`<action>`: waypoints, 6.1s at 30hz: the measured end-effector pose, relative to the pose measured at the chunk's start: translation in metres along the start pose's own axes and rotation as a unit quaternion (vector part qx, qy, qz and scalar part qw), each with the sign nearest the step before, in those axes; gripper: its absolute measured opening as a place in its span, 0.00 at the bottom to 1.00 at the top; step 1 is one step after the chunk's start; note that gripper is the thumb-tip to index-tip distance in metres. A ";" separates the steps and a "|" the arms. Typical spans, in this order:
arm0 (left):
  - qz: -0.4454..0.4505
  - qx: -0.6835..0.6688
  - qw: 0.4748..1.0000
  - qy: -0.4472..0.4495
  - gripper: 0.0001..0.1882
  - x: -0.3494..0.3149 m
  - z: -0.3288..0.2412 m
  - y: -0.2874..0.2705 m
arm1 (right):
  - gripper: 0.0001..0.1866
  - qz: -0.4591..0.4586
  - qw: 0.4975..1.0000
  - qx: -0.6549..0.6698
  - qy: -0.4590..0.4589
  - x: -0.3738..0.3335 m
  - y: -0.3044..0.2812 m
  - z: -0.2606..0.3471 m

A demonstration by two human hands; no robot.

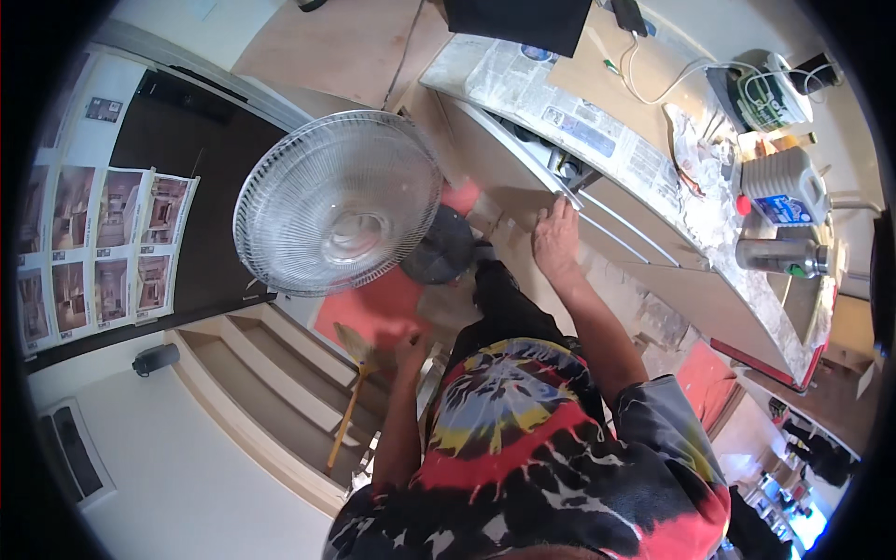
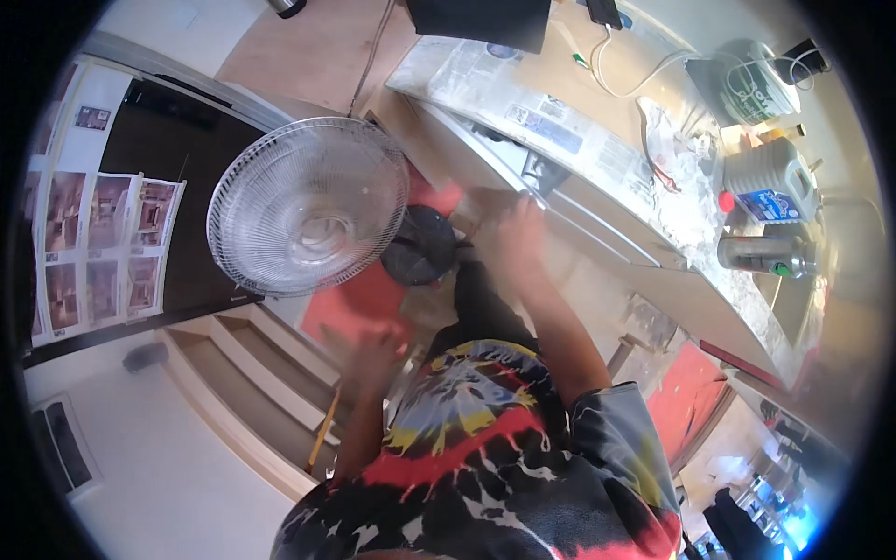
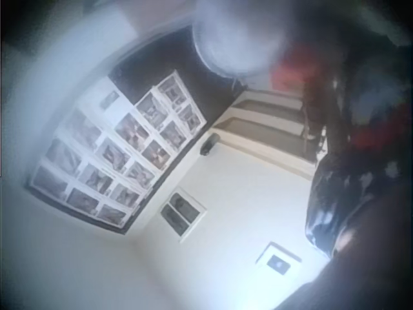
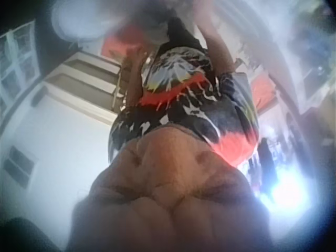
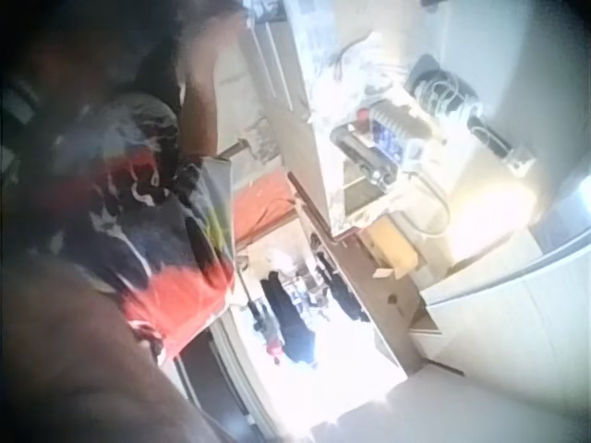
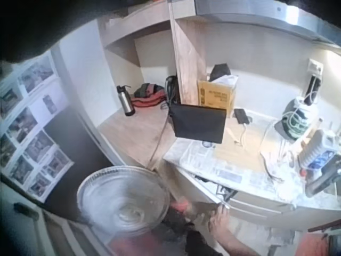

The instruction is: The person removes cabinet doors from a kitchen unit, carries them across the room, and places them on the floor. They then retrieve wooden trim pieces from a box and apply adhesive to them using a caulking gun.

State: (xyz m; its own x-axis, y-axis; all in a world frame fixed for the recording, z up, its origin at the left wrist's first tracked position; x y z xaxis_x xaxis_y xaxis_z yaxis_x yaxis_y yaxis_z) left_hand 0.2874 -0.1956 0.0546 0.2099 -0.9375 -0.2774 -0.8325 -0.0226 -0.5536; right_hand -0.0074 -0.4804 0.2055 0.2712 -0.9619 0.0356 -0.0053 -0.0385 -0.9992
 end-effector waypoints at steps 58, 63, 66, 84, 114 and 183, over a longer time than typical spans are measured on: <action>-0.601 -0.085 0.787 0.114 0.21 0.127 -0.140 0.108 | 0.20 0.167 0.883 0.433 -0.068 0.210 0.659 0.035; -0.716 -0.144 0.676 0.104 0.32 0.119 -0.127 0.118 | 0.19 -0.031 0.910 0.387 -0.144 0.263 0.654 0.060; -0.739 -0.165 0.644 0.112 0.31 0.118 -0.122 0.116 | 0.17 -0.051 0.875 0.433 -0.211 0.287 0.666 0.063; -0.778 -0.124 0.613 0.057 0.33 0.109 -0.074 0.101 | 0.21 0.038 0.976 0.169 -0.128 0.227 0.670 0.015; -0.687 -0.187 0.691 0.122 0.16 0.166 -0.049 0.177 | 0.15 0.049 0.539 0.840 -0.025 0.342 0.726 0.051; -0.461 -0.165 0.866 -0.099 0.23 0.157 -0.022 0.128 | 0.09 -0.267 0.575 0.773 0.009 0.288 0.192 0.046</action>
State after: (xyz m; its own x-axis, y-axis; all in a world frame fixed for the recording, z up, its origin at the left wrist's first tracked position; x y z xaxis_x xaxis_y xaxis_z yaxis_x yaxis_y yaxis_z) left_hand 0.2025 -0.3530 -0.0422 0.9205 -0.3905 0.0161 -0.3581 -0.8592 -0.3653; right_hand 0.1136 -0.7526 0.0228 -0.1745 -0.9278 0.3298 0.9398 -0.0570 0.3369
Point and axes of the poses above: each hand's wrist, its own x-axis towards the middle knuckle, its own y-axis out of the palm, z = x × y, the point moved 7 cm from there along x, towards the middle knuckle, and after that the axes turned 2 degrees about -y, right-handed, at the moved point
